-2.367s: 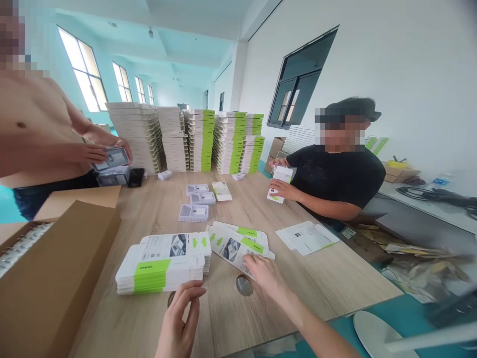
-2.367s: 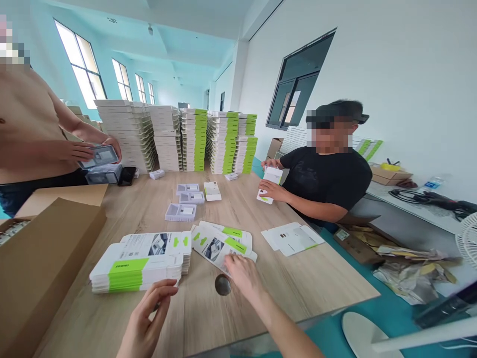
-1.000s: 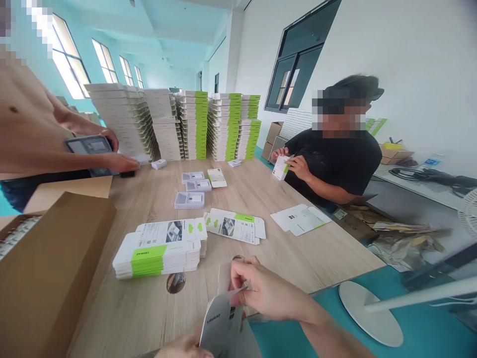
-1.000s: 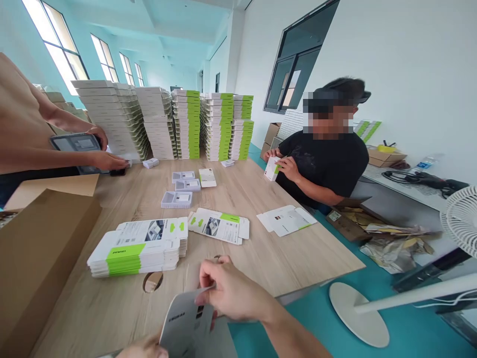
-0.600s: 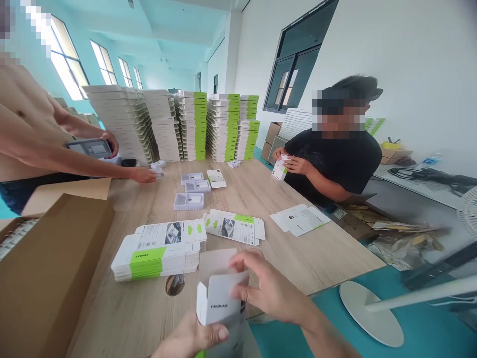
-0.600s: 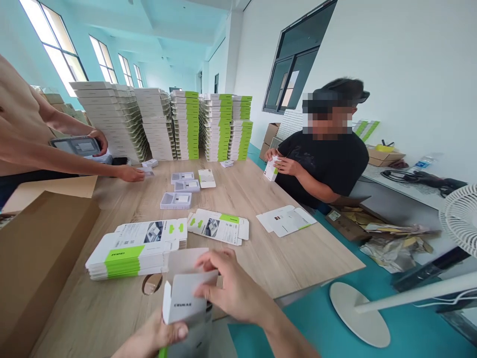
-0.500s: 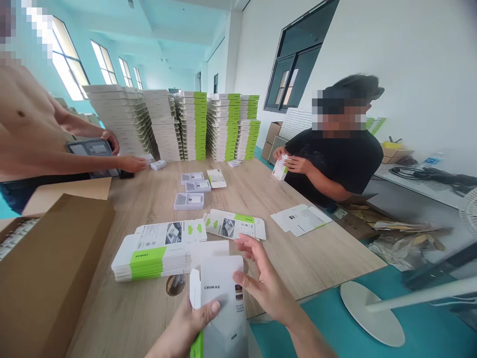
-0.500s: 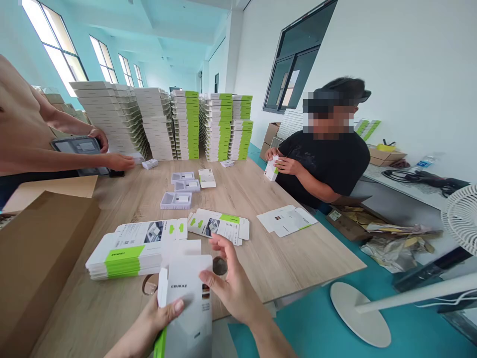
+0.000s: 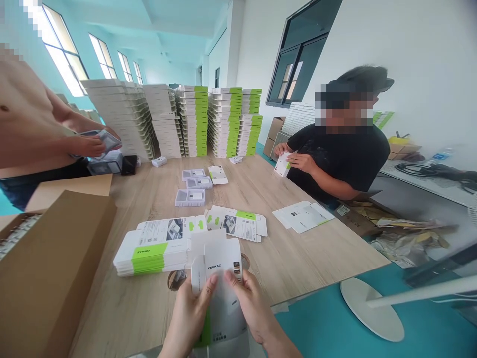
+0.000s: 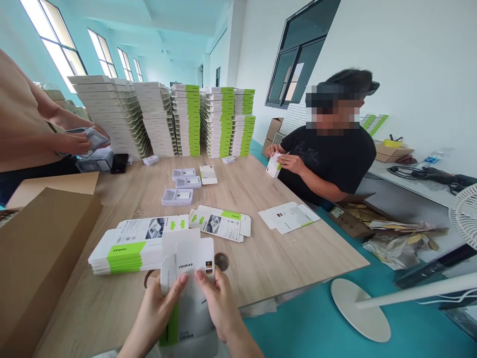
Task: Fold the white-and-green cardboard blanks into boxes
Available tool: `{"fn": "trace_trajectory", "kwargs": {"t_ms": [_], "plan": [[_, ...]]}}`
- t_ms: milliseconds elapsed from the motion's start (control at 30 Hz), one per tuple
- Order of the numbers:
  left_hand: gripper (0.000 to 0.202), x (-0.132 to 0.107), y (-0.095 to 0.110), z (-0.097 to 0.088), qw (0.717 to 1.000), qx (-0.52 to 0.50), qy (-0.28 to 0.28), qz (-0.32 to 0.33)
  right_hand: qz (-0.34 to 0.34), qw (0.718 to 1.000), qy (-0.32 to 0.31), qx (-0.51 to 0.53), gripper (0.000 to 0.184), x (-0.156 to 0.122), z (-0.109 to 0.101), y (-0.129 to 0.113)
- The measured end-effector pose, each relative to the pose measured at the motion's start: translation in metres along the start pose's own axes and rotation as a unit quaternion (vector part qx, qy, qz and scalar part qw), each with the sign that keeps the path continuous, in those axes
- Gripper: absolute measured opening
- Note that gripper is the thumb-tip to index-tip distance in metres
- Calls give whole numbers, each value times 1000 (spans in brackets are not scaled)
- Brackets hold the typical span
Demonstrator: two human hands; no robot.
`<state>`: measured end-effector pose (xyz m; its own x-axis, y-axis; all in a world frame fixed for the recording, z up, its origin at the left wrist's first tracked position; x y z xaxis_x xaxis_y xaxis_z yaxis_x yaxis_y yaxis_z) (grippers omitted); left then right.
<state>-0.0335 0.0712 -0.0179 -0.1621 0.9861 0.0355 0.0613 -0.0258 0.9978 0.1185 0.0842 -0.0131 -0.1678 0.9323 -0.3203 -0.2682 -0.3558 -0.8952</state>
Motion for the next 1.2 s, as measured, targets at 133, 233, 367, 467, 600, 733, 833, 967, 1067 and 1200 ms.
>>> {"fn": "trace_trajectory", "kwargs": {"t_ms": [133,233,367,467,600,733,833,967,1067,1200], "plan": [[59,-5,-4,1,1000,-13,-19,4,-14,1000,10,-24,60,3,-4,1],[57,-12,-16,-2,1000,-12,17,-17,-31,996,53,-64,71,4,-11,15],[70,-20,-21,-4,999,-26,44,-12,-65,992,77,-76,72,0,-12,32],[86,-24,-18,-11,996,-64,58,18,-115,990,68,-52,76,-8,-7,30],[76,-28,-19,-12,992,-122,9,7,-144,986,49,-61,68,-18,-1,22],[60,-32,-22,-15,988,-140,-41,-43,-128,988,30,-84,52,-20,-2,21],[55,-31,-18,-16,981,-139,-115,-74,-113,991,19,-71,51,-21,-2,21],[58,-31,-9,-10,960,-108,-246,-73,-113,992,60,-25,53,-25,-8,21],[46,-32,-5,-5,959,-150,-234,-48,-128,982,141,2,48,-33,-20,31],[35,-38,-8,-2,971,-190,-142,-32,-123,975,184,16,49,-41,-34,42]]}}
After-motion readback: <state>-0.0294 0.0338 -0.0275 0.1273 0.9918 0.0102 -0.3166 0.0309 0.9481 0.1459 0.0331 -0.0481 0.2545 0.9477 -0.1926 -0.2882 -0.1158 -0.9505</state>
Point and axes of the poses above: each hand's wrist, its own x-axis towards the middle knuckle, its own z-axis out of the palm, y = z × x, the point moved 8 cm from there along x, towards the middle knuckle, and after that the axes turned 5 degrees about z, right-handed, at the moved point
